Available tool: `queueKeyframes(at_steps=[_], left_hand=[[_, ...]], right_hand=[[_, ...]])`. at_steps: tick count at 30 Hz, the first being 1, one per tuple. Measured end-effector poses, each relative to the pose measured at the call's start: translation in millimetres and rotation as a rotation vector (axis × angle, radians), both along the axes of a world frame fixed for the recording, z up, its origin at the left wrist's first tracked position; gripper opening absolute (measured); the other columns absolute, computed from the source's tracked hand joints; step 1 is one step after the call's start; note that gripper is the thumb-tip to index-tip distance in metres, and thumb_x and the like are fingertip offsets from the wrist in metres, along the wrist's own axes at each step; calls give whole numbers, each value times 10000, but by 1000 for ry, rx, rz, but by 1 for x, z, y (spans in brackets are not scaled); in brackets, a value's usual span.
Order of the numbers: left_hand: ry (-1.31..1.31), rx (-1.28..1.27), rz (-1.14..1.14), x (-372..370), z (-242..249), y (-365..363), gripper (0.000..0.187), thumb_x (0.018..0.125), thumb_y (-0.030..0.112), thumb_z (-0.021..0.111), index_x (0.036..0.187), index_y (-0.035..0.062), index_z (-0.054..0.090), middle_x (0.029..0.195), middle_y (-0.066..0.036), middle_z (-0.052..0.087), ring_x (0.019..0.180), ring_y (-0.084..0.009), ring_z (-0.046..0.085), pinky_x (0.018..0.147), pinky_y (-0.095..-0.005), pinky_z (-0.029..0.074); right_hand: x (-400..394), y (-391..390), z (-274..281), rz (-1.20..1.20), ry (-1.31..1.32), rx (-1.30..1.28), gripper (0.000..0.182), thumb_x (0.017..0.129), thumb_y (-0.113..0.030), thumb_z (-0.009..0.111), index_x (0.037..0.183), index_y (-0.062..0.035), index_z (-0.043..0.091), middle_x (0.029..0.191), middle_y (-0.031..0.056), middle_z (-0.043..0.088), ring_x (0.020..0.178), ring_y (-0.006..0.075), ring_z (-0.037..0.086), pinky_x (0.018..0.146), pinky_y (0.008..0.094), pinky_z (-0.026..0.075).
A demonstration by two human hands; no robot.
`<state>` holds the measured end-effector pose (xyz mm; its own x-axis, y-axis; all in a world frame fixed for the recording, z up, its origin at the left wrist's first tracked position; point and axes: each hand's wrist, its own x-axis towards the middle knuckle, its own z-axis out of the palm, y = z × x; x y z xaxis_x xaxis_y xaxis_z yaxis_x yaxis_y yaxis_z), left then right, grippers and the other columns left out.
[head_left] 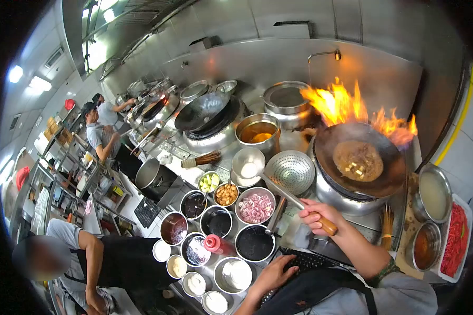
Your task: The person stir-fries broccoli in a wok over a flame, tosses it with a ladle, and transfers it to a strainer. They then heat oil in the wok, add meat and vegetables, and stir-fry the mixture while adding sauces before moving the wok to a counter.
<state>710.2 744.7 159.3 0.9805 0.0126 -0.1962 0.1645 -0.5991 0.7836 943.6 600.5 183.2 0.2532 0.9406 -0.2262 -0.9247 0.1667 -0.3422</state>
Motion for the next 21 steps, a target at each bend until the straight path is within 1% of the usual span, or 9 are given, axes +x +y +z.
queueKeyframes(at_steps=[2, 5, 9, 10, 13, 15, 16, 18, 21], left_hand=[[4, -3, -21, 8, 9, -3, 446, 965, 345, 610, 1304, 58, 573, 1231, -183, 604, 1147, -351, 593, 969, -406, 472], [-65, 13, -68, 16, -3, -7, 477, 953, 380, 608, 1291, 45, 575, 1216, -192, 614, 1120, -371, 602, 945, -408, 480], [-77, 24, -109, 28, 4, -17, 455, 949, 361, 624, 1283, 54, 591, 1212, -187, 620, 1094, -373, 615, 929, -403, 488], [-16, -10, -118, 32, 9, -19, 462, 950, 359, 634, 1284, 43, 596, 1245, -206, 610, 1164, -353, 594, 982, -397, 469], [-13, 7, -171, 47, 23, -27, 464, 947, 352, 638, 1298, 53, 586, 1248, -202, 610, 1159, -356, 596, 980, -407, 471], [-145, 32, -249, 59, 19, -34, 453, 956, 326, 627, 1316, 60, 560, 1253, -202, 600, 1145, -380, 591, 963, -424, 478], [-175, -18, -299, 69, 37, -38, 436, 964, 315, 614, 1305, 49, 556, 1239, -204, 593, 1135, -388, 586, 954, -433, 481], [-309, -6, -363, 89, 45, -47, 430, 963, 298, 614, 1294, 32, 549, 1222, -213, 579, 1114, -395, 587, 937, -432, 481], [-432, -13, -387, 126, 54, -68, 410, 937, 259, 648, 1266, 32, 558, 1238, -200, 579, 1139, -382, 574, 963, -426, 478]], right_hand=[[-5, -20, 9, -23, 194, 174, 392, 1012, -108, 469, 1397, -137, 405, 862, 23, 496, 577, 34, 485, 392, 177, 394], [-16, -61, 40, -95, 240, 256, 425, 1014, -95, 455, 1432, -141, 390, 906, 27, 478, 583, 21, 477, 396, 166, 398], [-21, -128, 54, -276, 220, 285, 396, 1026, -106, 426, 1416, -157, 468, 928, 40, 455, 589, 30, 461, 416, 196, 423], [-22, -145, 57, -317, 207, 254, 377, 1028, -111, 417, 1385, -177, 518, 939, 42, 450, 597, 38, 461, 422, 216, 433], [-23, -193, 70, -516, -5, -34, 432, 992, -78, 461, 1404, -205, 479, 873, 33, 503, 551, 50, 461, 384, 225, 388], [-24, -206, 83, -660, -187, -392, 501, 943, -50, 505, 1420, -181, 424, 807, 36, 531, 515, 66, 466, 370, 233, 372], [-21, -212, 82, -659, -312, -542, 529, 919, -39, 521, 1420, -167, 409, 788, 39, 534, 509, 75, 474, 371, 240, 376], [-7, -226, 72, -615, -529, -785, 581, 871, -11, 550, 1416, -144, 399, 745, 39, 532, 501, 95, 490, 373, 261, 388], [9, -240, 55, -499, -662, -1008, 560, 899, -48, 566, 1423, -114, 378, 766, 37, 532, 505, 101, 483, 404, 277, 418]])
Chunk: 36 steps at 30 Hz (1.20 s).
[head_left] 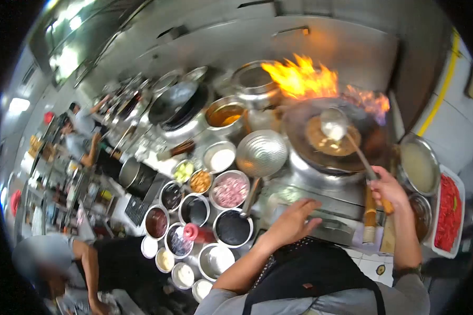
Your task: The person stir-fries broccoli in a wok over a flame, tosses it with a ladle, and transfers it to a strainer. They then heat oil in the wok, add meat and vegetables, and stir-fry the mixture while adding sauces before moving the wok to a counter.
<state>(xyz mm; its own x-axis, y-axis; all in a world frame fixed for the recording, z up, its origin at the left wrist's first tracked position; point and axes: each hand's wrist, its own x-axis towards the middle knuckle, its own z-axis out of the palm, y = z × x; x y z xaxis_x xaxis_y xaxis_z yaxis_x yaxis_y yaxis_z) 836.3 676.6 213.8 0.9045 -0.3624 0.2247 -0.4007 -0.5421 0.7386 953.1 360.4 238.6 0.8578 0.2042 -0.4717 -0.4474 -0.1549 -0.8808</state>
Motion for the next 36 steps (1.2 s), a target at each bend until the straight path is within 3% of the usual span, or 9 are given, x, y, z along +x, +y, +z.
queueKeyframes(at_steps=[3, 6, 12, 15, 16, 18, 20, 25, 36], left_hand=[[-218, 39, 54, 33, 3, -23, 412, 902, 214, 687, 1266, 54, 580, 1290, -195, 562, 1189, -375, 549, 1016, -442, 450], [-186, 81, 82, 42, 24, -37, 419, 881, 190, 707, 1261, 55, 596, 1288, -209, 567, 1206, -379, 541, 1025, -440, 445], [-91, 26, 147, 34, 2, -26, 370, 879, 198, 696, 1220, 72, 632, 1234, -188, 609, 1163, -390, 568, 1017, -436, 450], [-32, 140, 420, 31, -28, 27, 309, 882, 198, 684, 1167, 81, 661, 1162, -172, 649, 1122, -380, 594, 996, -433, 463], [-211, 265, 540, 31, -47, 67, 287, 869, 151, 648, 1136, 46, 670, 1102, -184, 674, 1053, -363, 622, 918, -439, 493], [46, 165, 943, 24, -54, 148, 222, 882, 99, 554, 1040, 41, 698, 981, -207, 694, 935, -393, 658, 833, -474, 519], [14, 422, 1207, 12, -62, 220, 190, 873, 128, 539, 898, 22, 695, 911, -240, 690, 858, -407, 671, 767, -495, 532], [296, 643, 1167, 22, -130, 318, 227, 867, 144, 539, 877, 16, 727, 939, -238, 696, 922, -399, 681, 813, -496, 542], [191, 769, 923, 26, -120, 323, 234, 864, 180, 552, 863, 46, 744, 908, -206, 702, 891, -370, 685, 802, -473, 545]], right_hand=[[3, 12, -4, 99, -112, -200, 564, 918, -76, 564, 1442, -117, 358, 787, 35, 545, 551, 112, 517, 447, 296, 451], [4, -16, 0, 175, -111, -190, 576, 908, -77, 571, 1444, -130, 366, 792, 41, 549, 571, 120, 528, 464, 303, 463], [8, -20, -10, 159, -214, -326, 592, 868, -35, 577, 1434, -114, 418, 877, 79, 604, 515, 120, 506, 440, 299, 423], [1, -21, -6, 197, -240, -355, 633, 864, 4, 546, 1465, -108, 380, 810, 56, 569, 497, 108, 486, 426, 287, 393], [2, -28, -6, 209, -250, -349, 645, 863, 16, 533, 1474, -104, 364, 768, 43, 542, 489, 106, 478, 423, 284, 389], [7, -52, -25, 201, -256, -302, 654, 856, 22, 501, 1478, -122, 359, 737, 28, 516, 456, 102, 463, 388, 281, 378], [8, -54, -32, 174, -245, -286, 659, 855, 23, 487, 1482, -130, 353, 717, 21, 502, 440, 101, 456, 370, 280, 370], [4, -20, -6, 148, -191, -361, 656, 884, 23, 498, 1501, -115, 327, 713, 27, 496, 472, 108, 471, 404, 283, 377], [8, -43, -21, 159, -196, -280, 651, 887, 14, 510, 1498, -114, 323, 723, 35, 510, 469, 117, 480, 391, 287, 390]])
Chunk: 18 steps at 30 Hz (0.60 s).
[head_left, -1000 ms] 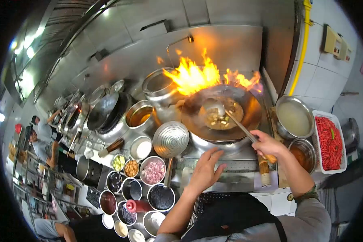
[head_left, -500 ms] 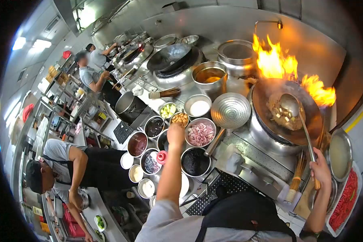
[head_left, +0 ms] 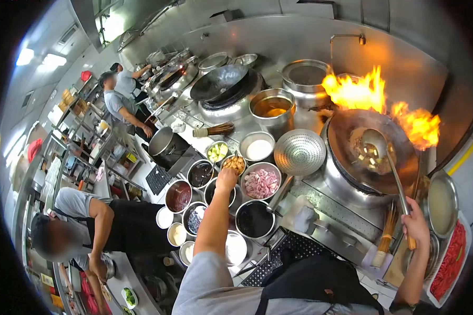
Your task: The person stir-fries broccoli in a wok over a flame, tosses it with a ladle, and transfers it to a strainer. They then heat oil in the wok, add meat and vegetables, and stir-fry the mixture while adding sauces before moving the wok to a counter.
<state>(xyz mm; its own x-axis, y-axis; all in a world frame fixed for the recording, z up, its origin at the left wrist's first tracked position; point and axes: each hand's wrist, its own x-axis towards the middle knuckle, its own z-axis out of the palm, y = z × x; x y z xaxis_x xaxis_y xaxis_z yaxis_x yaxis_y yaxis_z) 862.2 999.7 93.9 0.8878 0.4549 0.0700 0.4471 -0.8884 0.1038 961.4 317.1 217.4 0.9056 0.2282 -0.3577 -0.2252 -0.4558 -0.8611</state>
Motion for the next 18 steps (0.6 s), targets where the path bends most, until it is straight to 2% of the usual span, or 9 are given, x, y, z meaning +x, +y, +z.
queueKeyframes(at_steps=[4, 6, 8, 10, 11, 12, 14, 17, 18], left_hand=[[-74, -11, 33, -6, 8, -11, 182, 830, 182, 615, 850, 62, 750, 898, -194, 705, 894, -365, 683, 805, -464, 544], [-35, 29, -22, -2, 9, -6, 171, 816, 192, 645, 825, 55, 746, 879, -186, 706, 875, -361, 688, 792, -464, 548], [101, -87, 89, 8, 30, -9, 225, 813, 202, 655, 970, 61, 733, 1033, -168, 705, 989, -357, 668, 831, -457, 539], [-119, 60, -45, 16, 32, -10, 374, 833, 198, 627, 1187, 81, 649, 1255, -141, 632, 1114, -355, 612, 892, -461, 515], [-121, 94, -49, 27, 8, 7, 470, 858, 177, 577, 1320, 106, 539, 1376, -101, 548, 1216, -340, 536, 951, -472, 477], [-222, 188, -106, 33, -5, 8, 447, 876, 166, 539, 1319, 111, 543, 1355, -85, 558, 1224, -320, 525, 975, -489, 450], [-86, 195, -114, 40, -12, 10, 397, 874, 167, 541, 1266, 115, 582, 1314, -70, 588, 1254, -306, 502, 994, -483, 428], [-12, 164, -108, 35, -10, 7, 326, 878, 173, 538, 1185, 110, 624, 1264, -63, 618, 1245, -306, 509, 989, -485, 422], [-65, 167, -119, 31, -4, 4, 310, 870, 167, 540, 1160, 108, 634, 1245, -66, 626, 1228, -305, 520, 979, -481, 428]], right_hand=[[1, 2, 2, -56, -5, 62, 637, 870, 22, 505, 1475, -116, 364, 724, 37, 516, 468, 116, 479, 392, 288, 393], [-4, 28, 11, -85, -6, 0, 641, 858, 22, 511, 1468, -121, 379, 717, 39, 517, 471, 115, 480, 391, 287, 389], [-5, 35, 17, -79, -3, -25, 646, 852, 18, 519, 1467, -127, 385, 711, 41, 519, 470, 116, 479, 388, 290, 390], [-7, 24, 18, -27, 14, -23, 652, 850, 9, 531, 1470, -134, 383, 707, 42, 520, 465, 118, 477, 383, 298, 396], [-5, 17, 16, -27, 12, -31, 669, 847, 2, 544, 1480, -126, 369, 709, 42, 528, 453, 121, 479, 372, 300, 401], [-7, 18, 19, -37, 16, -29, 671, 847, 5, 543, 1482, -123, 367, 711, 43, 532, 451, 119, 481, 374, 293, 399], [-11, 18, 24, -63, 29, -24, 677, 845, 12, 541, 1486, -115, 364, 714, 45, 538, 448, 116, 484, 379, 278, 396], [-18, -1, 13, -102, 2, 44, 669, 846, 28, 531, 1482, -104, 370, 726, 50, 556, 450, 104, 482, 383, 262, 381], [-19, -5, 10, -106, -9, 63, 667, 847, 30, 529, 1481, -103, 371, 729, 50, 560, 449, 103, 479, 384, 261, 380]])
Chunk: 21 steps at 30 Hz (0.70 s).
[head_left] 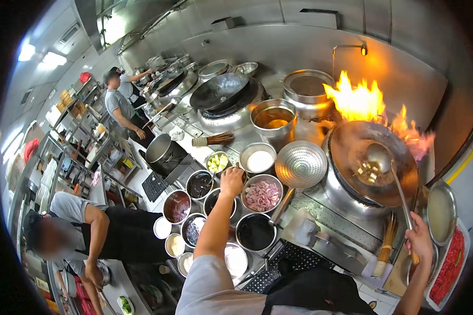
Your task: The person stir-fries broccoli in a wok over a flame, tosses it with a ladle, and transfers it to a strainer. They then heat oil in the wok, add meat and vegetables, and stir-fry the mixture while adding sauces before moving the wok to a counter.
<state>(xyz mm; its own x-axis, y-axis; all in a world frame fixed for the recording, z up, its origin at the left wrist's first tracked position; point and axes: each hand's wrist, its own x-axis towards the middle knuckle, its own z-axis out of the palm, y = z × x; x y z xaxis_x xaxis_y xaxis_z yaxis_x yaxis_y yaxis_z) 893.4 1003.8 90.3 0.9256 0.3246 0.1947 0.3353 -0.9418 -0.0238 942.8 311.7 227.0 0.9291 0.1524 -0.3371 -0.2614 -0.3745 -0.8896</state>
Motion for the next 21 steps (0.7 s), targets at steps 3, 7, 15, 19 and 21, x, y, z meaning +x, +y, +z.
queueKeyframes(at_steps=[3, 7, 15, 19, 21], left_hand=[[-138, 116, -182, 4, -42, 23, 299, 810, 127, 583, 1097, 90, 656, 1182, -95, 641, 1129, -309, 575, 931, -457, 459], [-417, -220, -318, 21, 64, -108, 423, 798, 67, 661, 1213, 5, 610, 1214, -206, 626, 1081, -387, 581, 955, -482, 449], [-342, -671, -872, 26, 135, -339, 424, 826, 140, 744, 1210, 2, 629, 1212, -197, 632, 1112, -374, 588, 966, -449, 468], [-378, -622, -905, 56, 103, -406, 370, 843, 202, 719, 1140, 1, 628, 1130, -172, 628, 1038, -361, 575, 892, -448, 476], [-347, -443, -801, 60, 98, -419, 206, 879, 228, 668, 939, 37, 620, 958, -146, 608, 893, -345, 568, 756, -464, 471]], right_hand=[[0, 8, -14, -28, -107, -21, 660, 839, 31, 516, 1467, -118, 377, 659, 18, 504, 412, 107, 445, 350, 263, 353], [10, 58, 10, -7, -49, -125, 595, 887, -52, 579, 1451, -122, 404, 717, 27, 531, 493, 100, 488, 435, 264, 413], [13, 23, 15, 106, -107, -330, 649, 902, -62, 588, 1505, -116, 354, 705, 34, 541, 516, 124, 527, 458, 299, 449], [13, 4, 18, 185, -203, -382, 629, 878, -112, 626, 1470, -97, 413, 817, 97, 662, 580, 162, 621, 548, 331, 510], [14, -26, 3, 236, -505, -490, 626, 877, -101, 623, 1471, -102, 422, 820, 110, 661, 584, 161, 619, 547, 327, 509]])
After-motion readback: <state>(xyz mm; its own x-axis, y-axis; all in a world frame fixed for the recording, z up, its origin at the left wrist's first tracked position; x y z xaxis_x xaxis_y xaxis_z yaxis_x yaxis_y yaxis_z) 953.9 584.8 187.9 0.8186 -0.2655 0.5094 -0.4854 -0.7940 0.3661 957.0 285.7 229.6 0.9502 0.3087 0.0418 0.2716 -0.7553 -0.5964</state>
